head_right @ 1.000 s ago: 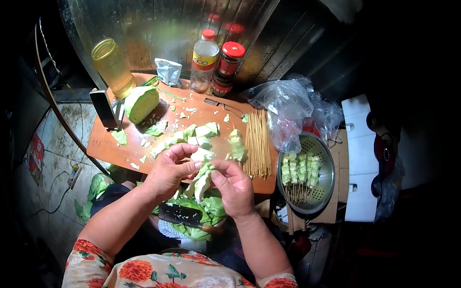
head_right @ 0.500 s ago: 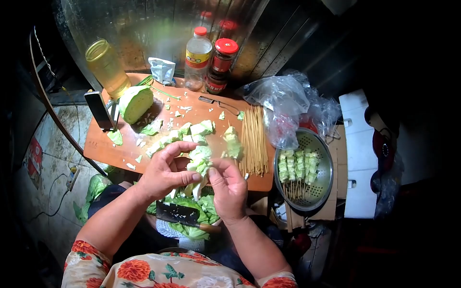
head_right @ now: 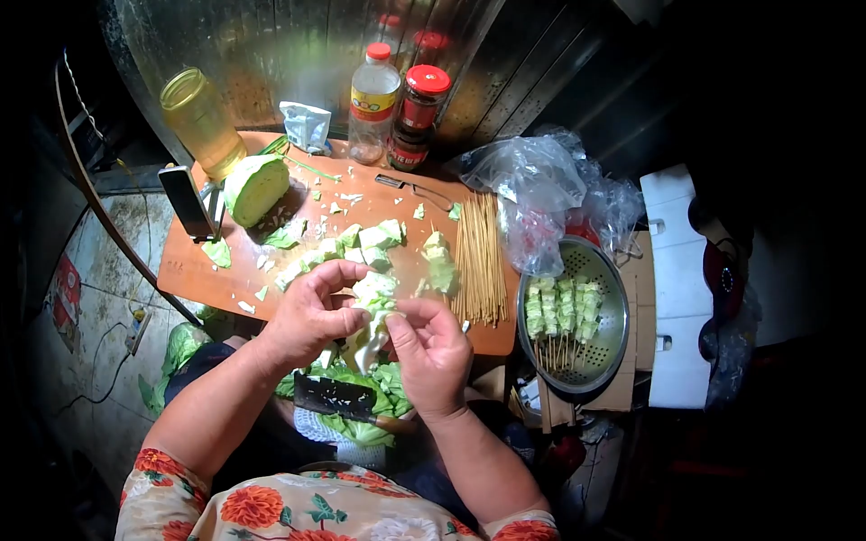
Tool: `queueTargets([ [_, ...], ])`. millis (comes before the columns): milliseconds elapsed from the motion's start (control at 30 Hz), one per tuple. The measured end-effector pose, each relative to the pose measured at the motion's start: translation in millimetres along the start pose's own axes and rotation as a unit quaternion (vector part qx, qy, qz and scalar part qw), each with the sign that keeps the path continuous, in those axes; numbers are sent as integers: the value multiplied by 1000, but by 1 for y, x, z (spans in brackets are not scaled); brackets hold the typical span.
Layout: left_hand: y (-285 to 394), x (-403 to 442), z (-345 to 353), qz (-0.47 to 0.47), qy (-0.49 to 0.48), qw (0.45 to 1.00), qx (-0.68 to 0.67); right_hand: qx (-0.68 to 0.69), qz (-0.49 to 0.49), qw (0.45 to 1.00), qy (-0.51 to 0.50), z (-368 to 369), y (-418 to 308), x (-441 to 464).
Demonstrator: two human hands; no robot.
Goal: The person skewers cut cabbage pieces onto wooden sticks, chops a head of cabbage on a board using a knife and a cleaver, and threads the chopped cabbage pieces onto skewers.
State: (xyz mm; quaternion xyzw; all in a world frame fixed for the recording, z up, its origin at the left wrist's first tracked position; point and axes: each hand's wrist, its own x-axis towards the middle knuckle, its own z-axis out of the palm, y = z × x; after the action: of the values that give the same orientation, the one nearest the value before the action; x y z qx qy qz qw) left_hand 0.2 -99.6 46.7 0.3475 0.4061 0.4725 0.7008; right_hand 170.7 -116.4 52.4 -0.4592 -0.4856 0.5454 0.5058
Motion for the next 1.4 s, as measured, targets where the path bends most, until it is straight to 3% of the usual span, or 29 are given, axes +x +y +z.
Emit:
queueTargets([
  [233,-3,1,4,-16,57,998,-31,-10,-30,999,9,2,8,0],
  [567,2,-2,-3,-83,14,990,-112,-97,-74,992,20,-3,8,5],
  [700,-6,0,-2,-55,-25,998,18,-126,-78,989,25,-4,6,5],
  [833,-12,2,2,-51,10,999,0,-149,-68,987,7,-6,10,6],
  [1033,-15,7,7,-74,105,987,-92,-40,-34,999,2,1,4,7],
  [1100,-18,9,4,-73,136,981,-118,-268,-210,939,-52,-3,-3,9],
  [1133,-20,11,3,-67,153,976,-139,-309,-240,916,-87,-3,-6,8],
  [1333,-20,10,3,-63,186,966,-167,-418,-320,844,-105,5,1,6],
  [1400,-18,8,5,-70,182,969,-153,-419,-308,849,-97,7,1,6],
])
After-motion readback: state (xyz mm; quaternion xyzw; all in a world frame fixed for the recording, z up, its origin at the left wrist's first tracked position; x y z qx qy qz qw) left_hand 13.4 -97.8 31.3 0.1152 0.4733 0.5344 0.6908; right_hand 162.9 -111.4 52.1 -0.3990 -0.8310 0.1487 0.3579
